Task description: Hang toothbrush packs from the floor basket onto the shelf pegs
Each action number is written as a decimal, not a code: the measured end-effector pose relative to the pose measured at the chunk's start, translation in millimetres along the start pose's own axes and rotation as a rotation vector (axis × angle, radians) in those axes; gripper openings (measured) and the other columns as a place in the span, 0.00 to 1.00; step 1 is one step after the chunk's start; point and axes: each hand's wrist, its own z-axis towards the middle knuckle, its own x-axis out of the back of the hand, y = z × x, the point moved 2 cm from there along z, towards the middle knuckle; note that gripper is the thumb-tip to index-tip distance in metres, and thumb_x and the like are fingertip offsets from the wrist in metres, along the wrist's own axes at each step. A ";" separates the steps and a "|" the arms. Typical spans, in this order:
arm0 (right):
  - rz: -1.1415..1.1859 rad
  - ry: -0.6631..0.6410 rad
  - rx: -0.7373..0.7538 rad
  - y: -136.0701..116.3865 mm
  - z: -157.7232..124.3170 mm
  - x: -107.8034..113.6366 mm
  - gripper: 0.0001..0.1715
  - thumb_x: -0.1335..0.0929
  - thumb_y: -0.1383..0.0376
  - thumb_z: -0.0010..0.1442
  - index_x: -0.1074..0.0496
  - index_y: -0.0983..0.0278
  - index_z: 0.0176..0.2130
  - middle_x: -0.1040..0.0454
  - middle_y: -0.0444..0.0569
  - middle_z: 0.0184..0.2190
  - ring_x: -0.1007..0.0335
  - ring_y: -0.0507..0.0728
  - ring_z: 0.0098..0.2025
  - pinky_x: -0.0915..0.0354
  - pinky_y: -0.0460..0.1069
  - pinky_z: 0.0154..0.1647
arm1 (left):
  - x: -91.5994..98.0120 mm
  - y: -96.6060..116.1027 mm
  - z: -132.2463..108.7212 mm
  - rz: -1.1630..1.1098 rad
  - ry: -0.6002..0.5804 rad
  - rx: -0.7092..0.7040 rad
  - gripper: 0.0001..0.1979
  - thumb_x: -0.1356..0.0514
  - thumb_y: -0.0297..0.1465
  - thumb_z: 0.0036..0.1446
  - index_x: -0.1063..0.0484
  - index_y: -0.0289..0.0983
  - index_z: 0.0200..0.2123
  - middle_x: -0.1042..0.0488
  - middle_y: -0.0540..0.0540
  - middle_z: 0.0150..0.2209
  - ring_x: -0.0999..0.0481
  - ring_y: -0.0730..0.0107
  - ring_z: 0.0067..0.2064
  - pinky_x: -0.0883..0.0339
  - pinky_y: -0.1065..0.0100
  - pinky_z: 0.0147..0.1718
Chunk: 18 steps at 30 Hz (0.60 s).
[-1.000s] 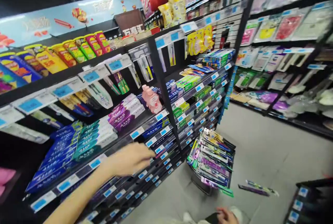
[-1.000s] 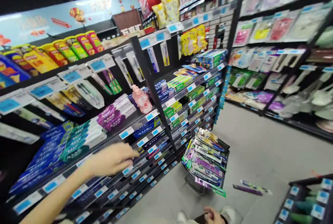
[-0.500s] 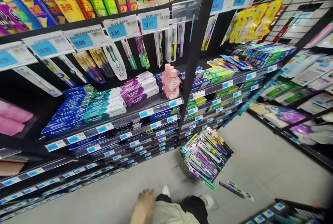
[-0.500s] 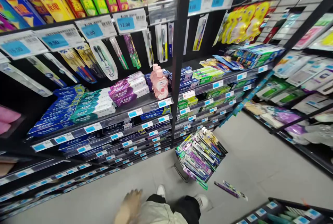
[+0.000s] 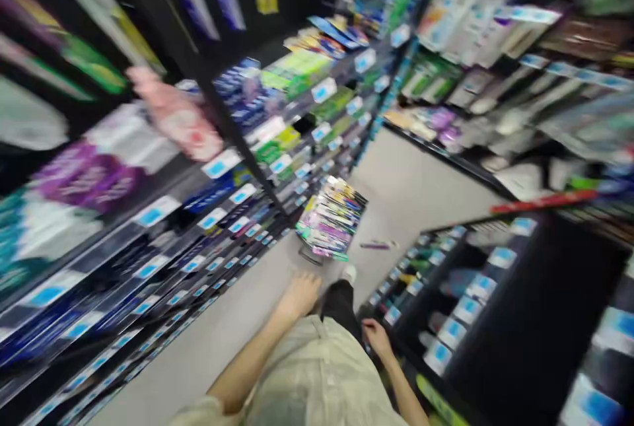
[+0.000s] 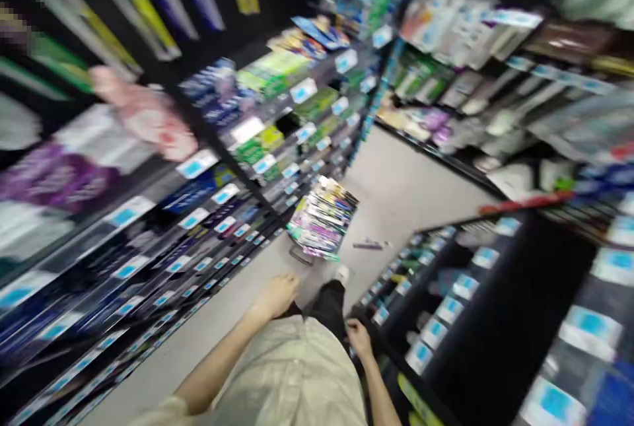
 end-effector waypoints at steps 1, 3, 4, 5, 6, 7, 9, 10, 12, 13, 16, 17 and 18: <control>0.001 0.003 -0.069 14.9 5.1 0.1 0.11 0.27 0.58 0.59 0.27 0.62 0.32 0.26 0.41 0.24 0.22 0.56 0.28 0.22 0.54 0.33 | -8.7 13.4 11.0 0.010 -0.045 -0.019 0.23 0.50 0.32 0.72 0.36 0.32 0.66 0.26 0.30 0.59 0.27 0.47 0.61 0.32 0.50 0.58; -0.002 -0.009 -0.186 41.8 21.4 2.3 0.10 0.26 0.61 0.63 0.26 0.65 0.35 0.23 0.44 0.31 0.22 0.54 0.34 0.24 0.52 0.41 | -29.6 40.8 33.2 0.029 -0.156 -0.065 0.23 0.49 0.32 0.71 0.34 0.31 0.65 0.25 0.29 0.57 0.26 0.44 0.60 0.31 0.48 0.56; -0.002 -0.019 -0.229 52.9 31.6 5.1 0.09 0.27 0.62 0.65 0.25 0.66 0.37 0.22 0.44 0.32 0.22 0.54 0.36 0.24 0.52 0.42 | -40.3 54.7 43.6 0.036 -0.216 -0.089 0.23 0.49 0.32 0.71 0.33 0.30 0.64 0.25 0.28 0.56 0.25 0.43 0.59 0.30 0.48 0.55; 0.001 -0.031 -0.257 61.8 42.7 9.3 0.08 0.27 0.62 0.66 0.24 0.67 0.39 0.22 0.45 0.35 0.22 0.54 0.38 0.24 0.53 0.44 | -50.4 68.5 53.5 0.040 -0.278 -0.115 0.22 0.48 0.30 0.70 0.30 0.29 0.62 0.23 0.28 0.54 0.24 0.42 0.58 0.29 0.48 0.54; 0.006 -0.047 -0.276 68.6 54.6 14.8 0.08 0.27 0.63 0.66 0.24 0.67 0.40 0.21 0.46 0.37 0.22 0.54 0.40 0.25 0.53 0.45 | -59.0 81.7 63.2 0.039 -0.337 -0.139 0.20 0.48 0.29 0.69 0.28 0.29 0.60 0.22 0.28 0.53 0.23 0.42 0.56 0.28 0.49 0.52; 0.014 -0.062 -0.287 73.4 67.2 22.0 0.08 0.28 0.63 0.67 0.24 0.67 0.42 0.21 0.46 0.38 0.22 0.55 0.41 0.25 0.54 0.47 | -65.6 93.9 73.2 0.035 -0.388 -0.160 0.20 0.47 0.29 0.68 0.26 0.29 0.58 0.22 0.28 0.52 0.21 0.43 0.54 0.27 0.50 0.50; 0.030 -0.083 -0.299 78.5 95.4 40.9 0.09 0.28 0.63 0.68 0.24 0.67 0.43 0.21 0.47 0.41 0.23 0.55 0.43 0.25 0.54 0.48 | -72.6 113.2 95.7 0.022 -0.450 -0.190 0.19 0.46 0.30 0.68 0.25 0.30 0.56 0.21 0.30 0.51 0.20 0.45 0.53 0.26 0.52 0.49; 0.039 -0.085 -0.305 79.7 111.1 52.3 0.09 0.28 0.62 0.68 0.24 0.67 0.44 0.21 0.48 0.41 0.23 0.55 0.43 0.25 0.55 0.48 | -73.6 120.0 108.5 0.015 -0.459 -0.194 0.19 0.46 0.31 0.68 0.25 0.30 0.56 0.21 0.30 0.51 0.20 0.45 0.53 0.26 0.52 0.50; 0.054 -0.066 -0.319 81.0 145.5 78.4 0.11 0.28 0.61 0.68 0.25 0.67 0.45 0.22 0.48 0.43 0.23 0.56 0.44 0.25 0.56 0.49 | -73.3 128.9 135.9 0.001 -0.435 -0.176 0.20 0.48 0.31 0.68 0.27 0.30 0.58 0.22 0.31 0.52 0.22 0.45 0.55 0.29 0.50 0.52; 0.061 -0.048 -0.324 81.5 163.5 92.3 0.11 0.28 0.61 0.68 0.25 0.67 0.46 0.22 0.49 0.45 0.23 0.57 0.46 0.26 0.57 0.50 | -73.6 131.6 149.4 -0.008 -0.412 -0.156 0.21 0.49 0.30 0.69 0.29 0.30 0.60 0.23 0.31 0.54 0.24 0.45 0.57 0.30 0.50 0.55; 0.085 0.018 -0.327 82.7 216.3 132.8 0.16 0.28 0.61 0.68 0.26 0.66 0.52 0.24 0.52 0.51 0.26 0.59 0.52 0.27 0.59 0.54 | -81.9 136.7 182.5 -0.059 -0.362 -0.088 0.22 0.53 0.29 0.71 0.33 0.32 0.63 0.25 0.33 0.57 0.27 0.50 0.60 0.33 0.53 0.58; 0.095 0.036 -0.329 82.9 232.3 144.9 0.18 0.28 0.62 0.68 0.27 0.65 0.54 0.25 0.52 0.52 0.26 0.60 0.53 0.27 0.60 0.54 | -87.6 138.0 189.8 -0.082 -0.362 -0.070 0.22 0.54 0.29 0.71 0.33 0.33 0.63 0.25 0.35 0.58 0.27 0.53 0.60 0.34 0.56 0.59; 0.109 0.051 -0.335 83.2 247.1 155.8 0.19 0.28 0.62 0.67 0.28 0.65 0.55 0.26 0.53 0.53 0.27 0.60 0.54 0.28 0.60 0.55 | -94.6 139.0 195.2 -0.103 -0.371 -0.057 0.22 0.54 0.29 0.72 0.33 0.34 0.63 0.25 0.37 0.58 0.27 0.57 0.60 0.34 0.60 0.59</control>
